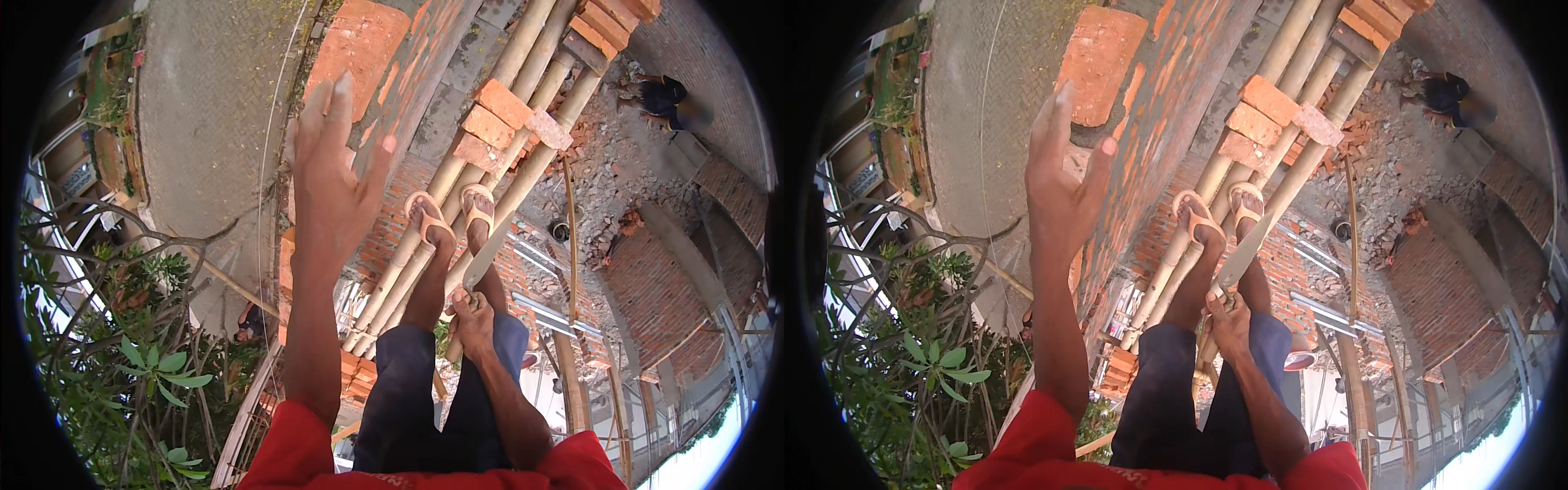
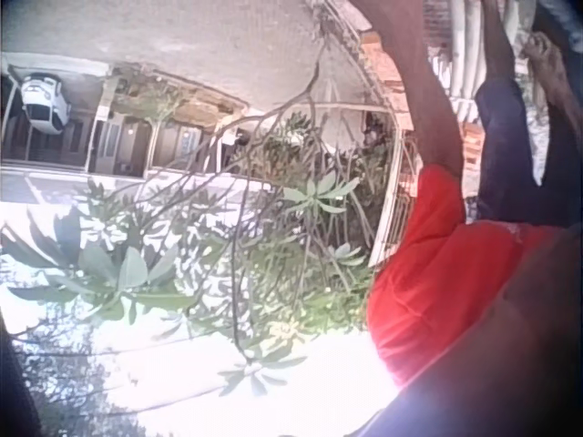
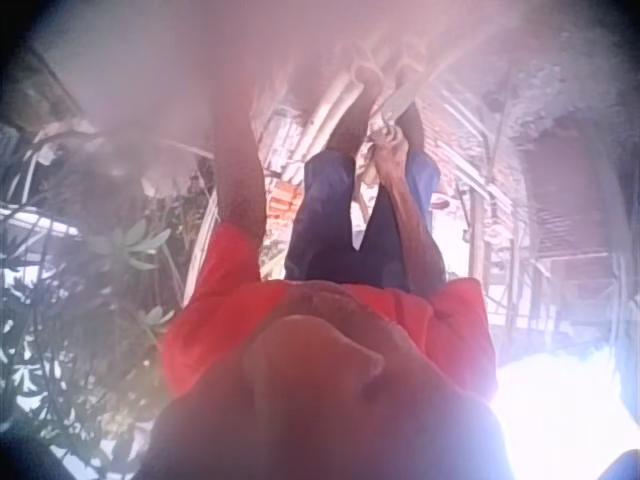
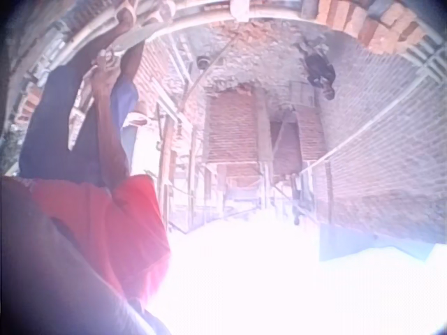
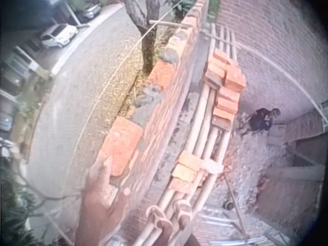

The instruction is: The person builds a brick wall on a bamboo scaffold. They scoop mortar from a headpan, spread it on the wall, place bricks, and tap them into alignment. The person repeatedly refills the headpan and continues laying bricks along the wall.

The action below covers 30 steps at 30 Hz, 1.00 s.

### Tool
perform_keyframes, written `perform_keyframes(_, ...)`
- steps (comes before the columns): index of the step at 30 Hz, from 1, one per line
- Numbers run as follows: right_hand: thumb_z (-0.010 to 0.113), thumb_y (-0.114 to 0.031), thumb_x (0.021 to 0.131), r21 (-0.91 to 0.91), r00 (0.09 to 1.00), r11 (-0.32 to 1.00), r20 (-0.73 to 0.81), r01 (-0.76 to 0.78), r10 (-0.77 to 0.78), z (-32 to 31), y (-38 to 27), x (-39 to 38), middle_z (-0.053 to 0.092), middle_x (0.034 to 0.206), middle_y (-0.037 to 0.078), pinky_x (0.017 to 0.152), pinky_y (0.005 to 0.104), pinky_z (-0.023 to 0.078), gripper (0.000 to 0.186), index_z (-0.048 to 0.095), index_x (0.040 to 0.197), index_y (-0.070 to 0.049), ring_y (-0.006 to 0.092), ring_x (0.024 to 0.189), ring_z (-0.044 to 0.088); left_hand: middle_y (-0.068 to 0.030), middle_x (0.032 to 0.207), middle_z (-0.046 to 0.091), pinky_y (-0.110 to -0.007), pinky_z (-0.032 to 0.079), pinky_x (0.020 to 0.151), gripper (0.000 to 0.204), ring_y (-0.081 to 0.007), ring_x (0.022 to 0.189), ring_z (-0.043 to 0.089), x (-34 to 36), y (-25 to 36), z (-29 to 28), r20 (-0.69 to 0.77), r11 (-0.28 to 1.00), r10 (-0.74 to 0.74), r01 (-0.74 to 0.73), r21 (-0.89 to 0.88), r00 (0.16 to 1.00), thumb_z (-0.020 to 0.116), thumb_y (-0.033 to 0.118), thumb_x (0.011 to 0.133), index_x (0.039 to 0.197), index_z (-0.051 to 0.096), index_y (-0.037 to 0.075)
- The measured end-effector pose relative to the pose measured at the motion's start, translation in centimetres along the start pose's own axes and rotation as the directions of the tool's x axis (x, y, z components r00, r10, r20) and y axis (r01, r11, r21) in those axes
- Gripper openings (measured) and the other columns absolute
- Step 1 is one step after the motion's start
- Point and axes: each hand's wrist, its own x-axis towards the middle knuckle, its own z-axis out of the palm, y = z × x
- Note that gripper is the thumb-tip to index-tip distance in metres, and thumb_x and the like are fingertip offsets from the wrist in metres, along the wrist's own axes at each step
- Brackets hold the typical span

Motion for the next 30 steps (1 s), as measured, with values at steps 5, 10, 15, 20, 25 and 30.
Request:
perform_keyframes(5, 0.057, -0.040, 0.109, -0.314, 0.887, 0.859, -0.094, 0.404, -0.451, 0.8, -2.1, 0.3, 0.059, 0.076, 0.006, 0.049, 0.0276, 0.042, 0.040, 0.056, 0.112, 0.000, 0.0113, 0.054, 0.053, -0.0236, 0.110, 0.077, -0.039, 0.066, 0.077, 0.029, -0.0288, 0.094, 0.078, -8.8, 3.8, -15.0, 0.131, 0.399, 0.148, 0.062, -0.915, 0.980, 0.074, 0.003, 0.091, 0.120, 0.072, 0.000)
perform_keyframes(10, 0.058, -0.034, 0.109, -0.373, 0.859, 0.801, -0.022, 0.468, -0.512, 3.1, -8.4, -0.2, 0.055, 0.077, 0.004, 0.062, 0.0305, 0.045, 0.039, 0.059, 0.116, 0.004, 0.0128, 0.071, 0.054, -0.0201, 0.127, 0.069, -0.032, 0.056, 0.100, 0.047, -0.0226, 0.114, 0.069, -0.1, -7.9, -12.8, 0.024, 0.643, -0.369, 0.273, -0.715, 0.929, 0.071, 0.012, 0.101, 0.142, 0.056, -0.005)
perform_keyframes(15, 0.063, -0.030, 0.107, -0.336, 0.713, 0.660, 0.056, 0.672, -0.699, 8.8, -16.2, 0.2, 0.059, 0.078, 0.005, 0.053, 0.0277, 0.046, 0.042, 0.055, 0.127, 0.005, 0.0098, 0.062, 0.056, -0.0248, 0.151, 0.055, -0.040, 0.044, 0.117, 0.086, -0.0300, 0.138, 0.056, 4.4, -12.2, -1.0, 0.235, 0.930, -0.225, 0.280, -0.237, 0.946, 0.089, 0.035, 0.085, 0.150, 0.050, -0.005)
perform_keyframes(20, 0.065, -0.027, 0.106, -0.393, 0.717, 0.648, 0.042, 0.652, -0.696, 13.6, -21.9, 1.9, 0.060, 0.069, 0.004, 0.046, 0.0286, 0.044, 0.033, 0.059, 0.119, 0.003, 0.0098, 0.054, 0.056, -0.0235, 0.140, 0.065, -0.040, 0.050, 0.110, 0.085, -0.0285, 0.128, 0.065, 2.9, -10.6, 0.4, 0.284, 0.844, -0.333, 0.419, -0.334, 0.899, 0.092, 0.036, 0.079, 0.145, 0.056, -0.005)
perform_keyframes(25, 0.066, -0.028, 0.105, -0.379, 0.653, 0.595, 0.033, 0.708, -0.756, 15.7, -21.7, 3.7, 0.061, 0.068, 0.004, 0.046, 0.0292, 0.045, 0.033, 0.062, 0.113, 0.003, 0.0101, 0.053, 0.058, -0.0205, 0.117, 0.075, -0.042, 0.057, 0.095, 0.074, -0.0287, 0.108, 0.074, 2.7, -9.9, 0.4, 0.166, 0.878, -0.339, 0.375, -0.296, 0.926, 0.094, 0.033, 0.075, 0.133, 0.064, -0.001)
perform_keyframes(30, 0.067, -0.021, 0.101, -0.765, 0.408, 0.212, 0.072, 0.608, -0.910, 15.5, -21.7, 2.8, 0.069, 0.094, 0.024, 0.077, 0.0468, 0.055, 0.032, 0.063, 0.115, 0.007, 0.0373, 0.089, 0.070, -0.0193, 0.111, 0.076, -0.042, 0.057, 0.091, 0.068, -0.0279, 0.101, 0.074, 3.1, -10.5, 0.6, 0.186, 0.882, -0.317, 0.361, -0.302, 0.930, 0.095, 0.033, 0.074, 0.126, 0.065, 0.001)
